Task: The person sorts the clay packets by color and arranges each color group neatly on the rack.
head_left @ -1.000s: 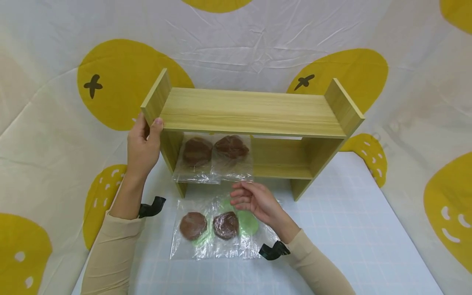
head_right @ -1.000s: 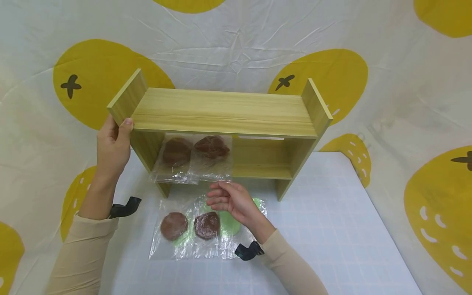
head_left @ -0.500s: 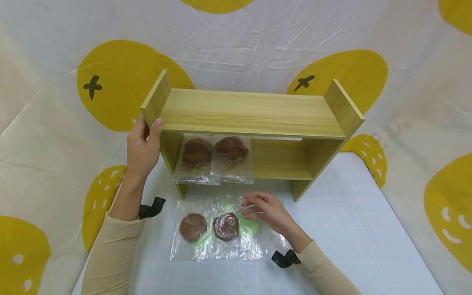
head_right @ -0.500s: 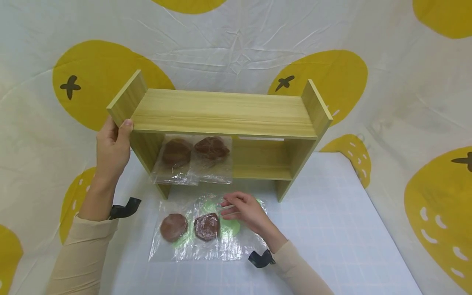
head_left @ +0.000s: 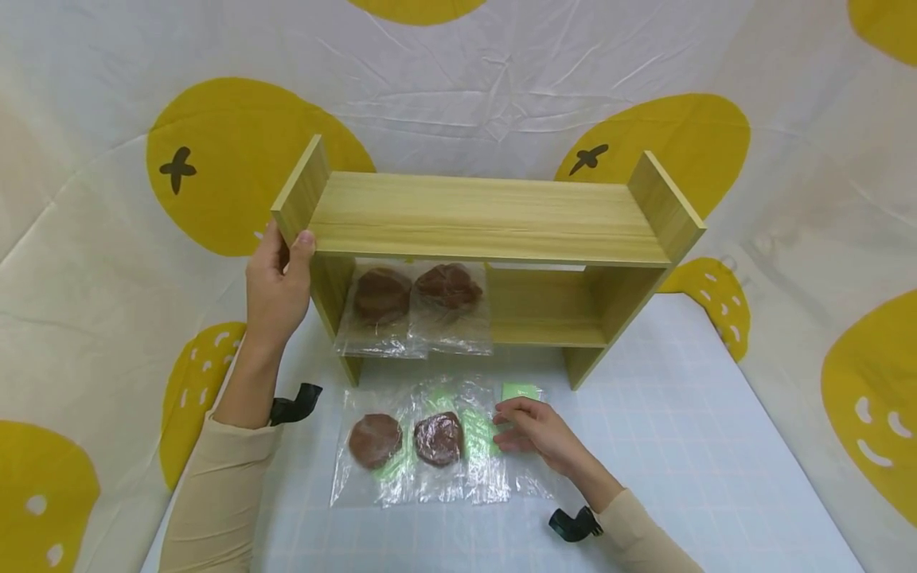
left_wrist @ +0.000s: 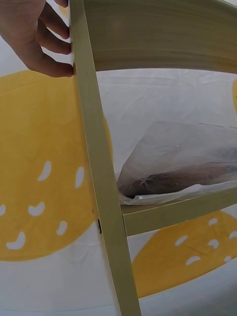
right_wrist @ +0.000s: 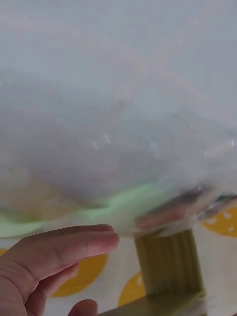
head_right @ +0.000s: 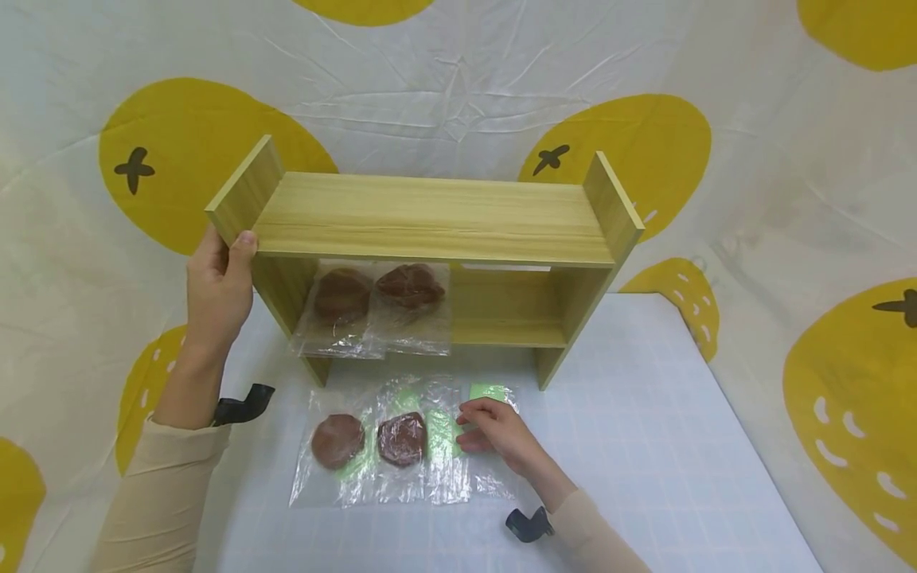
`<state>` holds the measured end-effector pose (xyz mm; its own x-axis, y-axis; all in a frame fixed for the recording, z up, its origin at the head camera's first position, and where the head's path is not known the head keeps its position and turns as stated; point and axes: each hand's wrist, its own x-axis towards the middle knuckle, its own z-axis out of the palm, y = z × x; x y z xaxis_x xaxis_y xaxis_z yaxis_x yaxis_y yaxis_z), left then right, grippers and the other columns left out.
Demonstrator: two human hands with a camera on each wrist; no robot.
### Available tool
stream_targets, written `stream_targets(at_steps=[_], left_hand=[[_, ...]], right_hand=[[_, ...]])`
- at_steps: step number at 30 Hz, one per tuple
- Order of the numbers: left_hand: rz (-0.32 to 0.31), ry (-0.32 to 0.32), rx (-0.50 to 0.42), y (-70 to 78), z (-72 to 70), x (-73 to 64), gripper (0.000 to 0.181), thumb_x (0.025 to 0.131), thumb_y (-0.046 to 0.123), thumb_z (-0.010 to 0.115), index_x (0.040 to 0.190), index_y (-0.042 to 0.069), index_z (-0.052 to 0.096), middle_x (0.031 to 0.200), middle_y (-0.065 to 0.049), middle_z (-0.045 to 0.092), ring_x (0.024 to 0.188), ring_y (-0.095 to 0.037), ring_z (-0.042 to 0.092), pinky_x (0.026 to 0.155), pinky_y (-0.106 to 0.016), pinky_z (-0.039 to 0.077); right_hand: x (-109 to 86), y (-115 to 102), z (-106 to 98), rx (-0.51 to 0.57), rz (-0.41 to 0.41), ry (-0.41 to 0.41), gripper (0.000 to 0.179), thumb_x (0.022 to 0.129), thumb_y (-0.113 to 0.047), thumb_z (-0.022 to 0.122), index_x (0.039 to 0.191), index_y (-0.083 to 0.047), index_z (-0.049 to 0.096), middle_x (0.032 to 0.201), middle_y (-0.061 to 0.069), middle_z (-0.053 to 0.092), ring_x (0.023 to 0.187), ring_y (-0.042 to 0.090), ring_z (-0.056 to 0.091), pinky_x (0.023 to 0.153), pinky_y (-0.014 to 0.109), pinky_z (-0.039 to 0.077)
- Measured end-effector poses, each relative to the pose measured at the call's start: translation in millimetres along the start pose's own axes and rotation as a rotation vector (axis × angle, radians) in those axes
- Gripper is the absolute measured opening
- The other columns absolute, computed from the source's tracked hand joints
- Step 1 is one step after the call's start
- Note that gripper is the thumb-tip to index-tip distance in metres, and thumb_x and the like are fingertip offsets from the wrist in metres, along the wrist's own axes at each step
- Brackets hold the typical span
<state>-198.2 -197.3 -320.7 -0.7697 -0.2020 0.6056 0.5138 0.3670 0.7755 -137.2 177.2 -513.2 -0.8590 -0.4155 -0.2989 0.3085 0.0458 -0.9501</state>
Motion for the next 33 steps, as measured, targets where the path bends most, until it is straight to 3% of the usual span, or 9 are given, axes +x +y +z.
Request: stream_targets(at_steps=[11,20,23,28,33], left_hand=[[-0.004,0.017,0.005,-0.3,0.5,1.3,0.035,0.103,0.026,0.055,0.134,0.011,0.060,0.116,-0.006,0.062,0.105,-0.017,0.058,0.085,-0.028,0.049],[-0.011,0.010,0.005,-0.7,0.6,0.2,0.036,0.103,0.026,0.055,0.136,0.012,0.059,0.118,-0.007,0.062,0.106,-0.018,0.057,0.087,-0.031,0.050],[-0.011,0.012,0.006,-0.6,0.6,0.0,0.035,0.103,0.026,0.055,0.136,0.012,0.059,0.118,-0.007,0.062,0.105,-0.018,0.057,0.087,-0.031,0.050],[-0.004,0.017,-0.007,-1.3,1.3,0.6,0.034,0.103,0.025,0.055,0.134,0.011,0.060,0.115,-0.005,0.062,0.103,-0.018,0.058,0.083,-0.027,0.049],[-0.013,0.017,-0.005,-2.6,1.2,0.6,0.035,0.103,0.026,0.055,0.135,0.012,0.060,0.117,-0.006,0.063,0.104,-0.018,0.058,0.084,-0.027,0.049]], right_hand=[[-6.4,16,-2,0.120,0.063,-0.065,0.050,0.106,-0.020,0.051,0.139,0.015,0.040,0.127,0.030,0.055,0.098,0.043,0.067,0.088,0.047,0.053],[-4.4,22,9,0.283,0.095,0.000,0.049,0.102,-0.014,0.055,0.138,0.016,0.041,0.120,0.027,0.061,0.099,0.035,0.068,0.090,0.044,0.052],[-3.1,22,14,0.211,0.092,-0.016,0.046,0.102,-0.018,0.056,0.133,0.016,0.048,0.117,0.024,0.064,0.096,0.029,0.068,0.087,0.039,0.054],[0.3,20,22,-0.066,0.044,-0.053,0.037,0.101,-0.021,0.060,0.123,0.009,0.062,0.107,0.017,0.069,0.082,0.022,0.067,0.066,0.030,0.054],[4.9,19,33,-0.295,-0.012,-0.068,0.022,0.097,-0.020,0.066,0.107,-0.001,0.070,0.076,0.014,0.068,0.057,0.015,0.057,0.045,0.024,0.040]])
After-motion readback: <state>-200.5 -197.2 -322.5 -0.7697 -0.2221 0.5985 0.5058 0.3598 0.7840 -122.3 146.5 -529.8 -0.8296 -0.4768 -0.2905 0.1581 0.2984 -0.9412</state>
